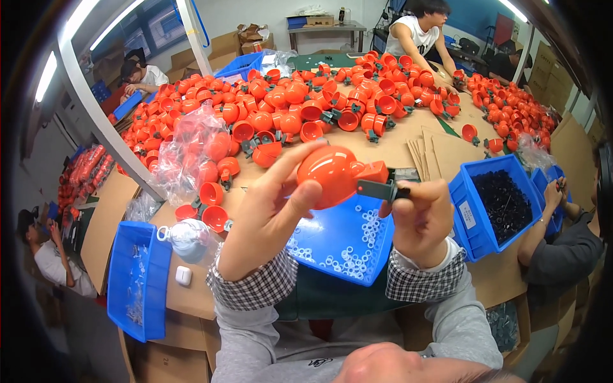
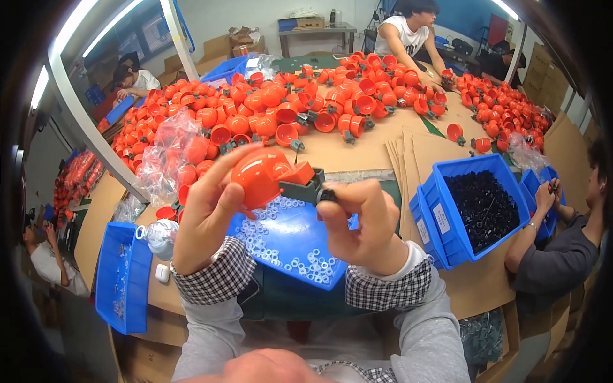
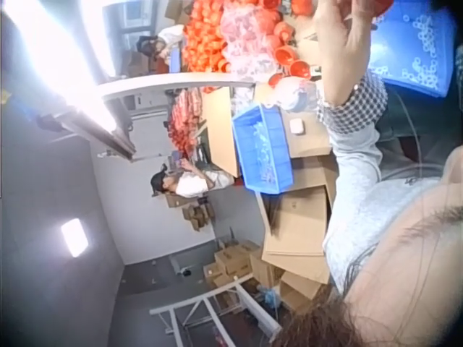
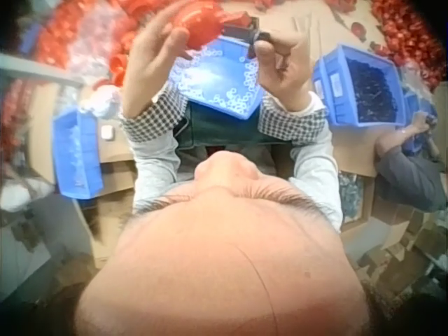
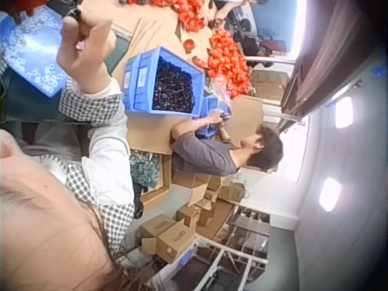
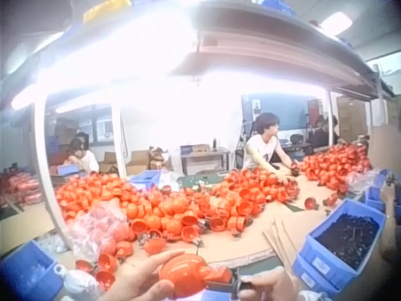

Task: Assembling small plastic poultry watering components by hand at a factory workbench.

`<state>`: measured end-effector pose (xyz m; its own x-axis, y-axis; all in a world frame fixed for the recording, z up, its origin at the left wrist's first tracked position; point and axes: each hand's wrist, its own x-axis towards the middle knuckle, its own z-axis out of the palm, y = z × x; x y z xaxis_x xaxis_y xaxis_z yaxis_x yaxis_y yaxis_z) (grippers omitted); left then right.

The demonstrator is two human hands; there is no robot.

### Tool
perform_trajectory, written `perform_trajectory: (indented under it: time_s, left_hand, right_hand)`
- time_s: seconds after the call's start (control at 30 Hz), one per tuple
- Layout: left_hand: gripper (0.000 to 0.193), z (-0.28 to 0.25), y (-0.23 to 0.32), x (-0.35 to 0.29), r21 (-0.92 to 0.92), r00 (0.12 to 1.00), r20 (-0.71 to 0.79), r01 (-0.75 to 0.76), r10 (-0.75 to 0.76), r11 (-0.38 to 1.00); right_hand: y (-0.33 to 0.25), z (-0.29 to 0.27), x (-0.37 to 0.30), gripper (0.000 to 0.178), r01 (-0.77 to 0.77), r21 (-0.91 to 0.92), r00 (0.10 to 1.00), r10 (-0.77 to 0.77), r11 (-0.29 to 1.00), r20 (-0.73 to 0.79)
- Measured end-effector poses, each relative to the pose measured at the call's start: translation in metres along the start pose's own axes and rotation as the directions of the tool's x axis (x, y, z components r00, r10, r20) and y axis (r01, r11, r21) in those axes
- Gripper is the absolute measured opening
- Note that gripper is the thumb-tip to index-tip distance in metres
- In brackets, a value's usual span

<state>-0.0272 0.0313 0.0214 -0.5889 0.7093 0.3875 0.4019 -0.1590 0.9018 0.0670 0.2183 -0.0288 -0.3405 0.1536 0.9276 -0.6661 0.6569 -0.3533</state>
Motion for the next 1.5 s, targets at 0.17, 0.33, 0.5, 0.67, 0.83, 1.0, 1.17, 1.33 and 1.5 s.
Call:
perform_trajectory:
  time_s: [0.17, 0.33, 0.5, 0.67, 0.83, 1.0, 1.17, 1.33, 1.5]
  left_hand:
    - [0.061, -0.005, -0.002, -0.002, -0.029, 0.906, 0.017, -0.422, 0.423, 0.906]
    - [0.043, -0.007, 0.003, -0.003, -0.304, 0.914, 0.038, -0.375, 0.404, 0.876]
    - [0.043, -0.006, -0.004, -0.002, -0.227, 0.999, -0.030, -0.035, 0.029, 0.973]
    - [0.054, -0.008, 0.001, -0.006, -0.081, 0.995, 0.056, -0.073, 0.077, 0.994]
    - [0.046, 0.004, -0.001, -0.001, 0.013, 0.920, -0.139, -0.369, 0.367, 0.930]
    - [0.043, 0.002, -0.002, 0.004, 0.399, 0.816, -0.126, -0.478, 0.564, 0.782]
    - [0.046, 0.007, -0.004, 0.009, 0.442, 0.788, -0.126, -0.499, 0.603, 0.745]
    - [0.034, 0.006, -0.001, 0.001, 0.241, 0.933, -0.208, -0.243, 0.294, 0.940]
    - [0.017, 0.005, -0.003, 0.003, 0.146, 0.933, -0.309, -0.145, 0.185, 0.979]
  right_hand:
    - [-0.010, 0.001, 0.011, 0.017, -0.409, 0.283, 0.913, 0.393, 0.868, 0.112]
    - [-0.014, -0.002, 0.008, 0.019, -0.355, 0.267, 0.935, 0.344, 0.896, 0.087]
    - [0.003, 0.002, 0.001, 0.024, 0.252, -0.147, 0.966, -0.240, 0.956, 0.096]
    - [-0.001, -0.003, 0.001, 0.025, 0.109, -0.128, 0.992, -0.100, 0.986, 0.077]
    - [-0.006, 0.002, 0.010, 0.027, -0.333, 0.174, 0.942, 0.319, 0.927, 0.105]
    - [-0.013, -0.001, 0.014, 0.024, -0.515, 0.254, 0.849, 0.446, 0.819, 0.283]
    - [-0.010, -0.007, 0.024, 0.026, -0.767, 0.384, 0.642, 0.609, 0.514, 0.466]
    - [-0.009, 0.001, 0.014, 0.030, -0.712, 0.315, 0.690, 0.542, 0.628, 0.479]
    - [0.004, 0.007, 0.014, 0.034, 0.185, -0.250, 0.909, -0.069, 0.951, 0.410]
